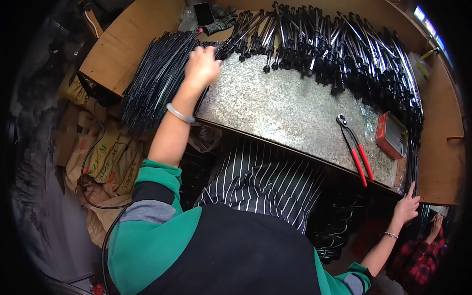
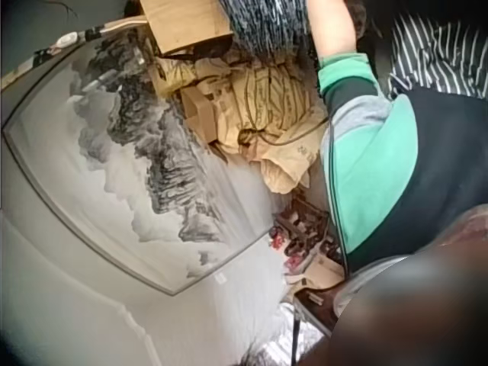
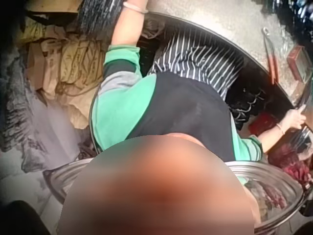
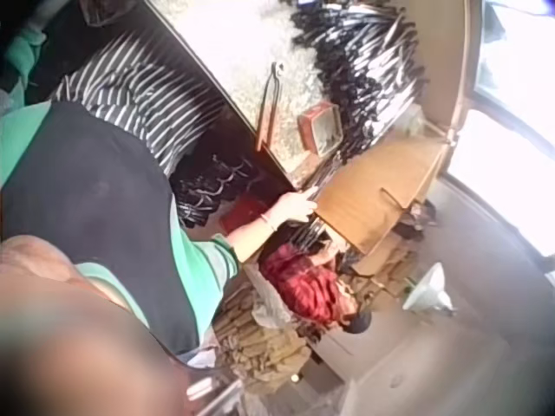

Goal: Assembling wiring components by bundling wires and inserting them into a plastic housing using pliers.

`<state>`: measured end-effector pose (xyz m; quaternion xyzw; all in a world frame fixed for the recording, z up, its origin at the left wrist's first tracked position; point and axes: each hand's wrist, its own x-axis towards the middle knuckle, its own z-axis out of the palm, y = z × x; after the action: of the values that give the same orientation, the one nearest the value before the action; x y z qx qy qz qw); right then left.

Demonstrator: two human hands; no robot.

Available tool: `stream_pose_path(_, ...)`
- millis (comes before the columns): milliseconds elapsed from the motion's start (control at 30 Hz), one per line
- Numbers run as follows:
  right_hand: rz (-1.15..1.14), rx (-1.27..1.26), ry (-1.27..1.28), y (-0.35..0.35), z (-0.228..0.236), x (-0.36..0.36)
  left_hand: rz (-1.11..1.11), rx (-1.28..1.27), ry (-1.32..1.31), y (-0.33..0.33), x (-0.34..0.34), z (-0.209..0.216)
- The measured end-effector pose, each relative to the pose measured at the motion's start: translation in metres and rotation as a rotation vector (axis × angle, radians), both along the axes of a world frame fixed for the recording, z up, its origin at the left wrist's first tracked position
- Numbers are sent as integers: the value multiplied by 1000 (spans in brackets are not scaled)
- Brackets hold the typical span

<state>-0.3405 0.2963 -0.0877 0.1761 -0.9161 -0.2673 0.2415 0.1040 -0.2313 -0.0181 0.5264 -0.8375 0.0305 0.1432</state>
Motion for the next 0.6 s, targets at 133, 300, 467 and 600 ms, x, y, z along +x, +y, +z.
stream_pose_path(133, 6, 44, -166, -9, 16, 3, 351, -18, -77, -64, 61, 0)
stream_pose_path(300, 379, -244, -126, -59, 37, 63, 415, 129, -160, -84, 84, -5)
stream_pose_path(467, 828, -642, -550, -134, 40, 149, 497, 269, 48, -93, 82, -7)
stream_pose_path(600, 827, -664, -600, -152, 26, 163, 414, 335, 82, -88, 89, -2)
